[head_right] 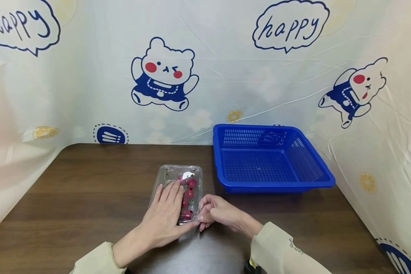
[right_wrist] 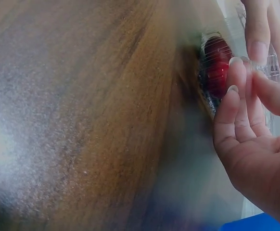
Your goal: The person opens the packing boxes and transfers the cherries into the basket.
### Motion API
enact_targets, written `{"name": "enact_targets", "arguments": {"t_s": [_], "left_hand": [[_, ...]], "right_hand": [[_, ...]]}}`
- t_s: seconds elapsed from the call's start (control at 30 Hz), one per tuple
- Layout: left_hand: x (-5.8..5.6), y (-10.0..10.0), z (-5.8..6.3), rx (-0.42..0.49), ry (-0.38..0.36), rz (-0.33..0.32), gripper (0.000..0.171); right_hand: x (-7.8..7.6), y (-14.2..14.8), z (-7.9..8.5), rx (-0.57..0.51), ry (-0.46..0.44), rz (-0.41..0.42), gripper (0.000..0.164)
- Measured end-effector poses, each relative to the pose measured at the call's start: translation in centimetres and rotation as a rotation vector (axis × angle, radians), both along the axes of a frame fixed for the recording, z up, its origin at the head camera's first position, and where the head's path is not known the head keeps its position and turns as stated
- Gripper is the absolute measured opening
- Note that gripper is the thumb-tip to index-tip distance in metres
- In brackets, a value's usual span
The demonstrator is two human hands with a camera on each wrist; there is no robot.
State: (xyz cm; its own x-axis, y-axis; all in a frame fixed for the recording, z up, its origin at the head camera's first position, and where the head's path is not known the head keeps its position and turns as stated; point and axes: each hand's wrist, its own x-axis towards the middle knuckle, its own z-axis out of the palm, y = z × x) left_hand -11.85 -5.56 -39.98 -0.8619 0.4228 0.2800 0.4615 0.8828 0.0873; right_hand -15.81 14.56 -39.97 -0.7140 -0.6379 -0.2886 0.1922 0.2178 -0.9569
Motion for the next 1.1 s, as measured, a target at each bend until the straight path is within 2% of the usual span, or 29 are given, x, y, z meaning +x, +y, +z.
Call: {"name": "enact_targets", "arguments": {"t_s": [0.3, 0.6, 0.73, 1.1], "left_hand": [[0.1, -0.1, -0.1, 0.036, 0.016, -0.006, 0.097], [-0.3, -0.3, -0.4, 0.076, 0.057, -0.008, 0.094], [-0.3, -0.3, -0.3, 0.088, 0.054, -0.007, 0.093], [-0.2, -0.2, 0.1, 0.129, 0.020, -0.008, 0.090]], "right_hand": [[-0.1, 0.1, 0.2, -0.012, -0.044, 0.013, 0.016], [0.1, -0.9, 0.5, 0.112, 0.012, -0.127, 0.009], [0.0, -1.2, 0.5, 0.136, 0.054, -0.155, 0.016], [-0.5, -1.3, 0.7, 0.179, 0.061, -0.118, 0.025]]}}
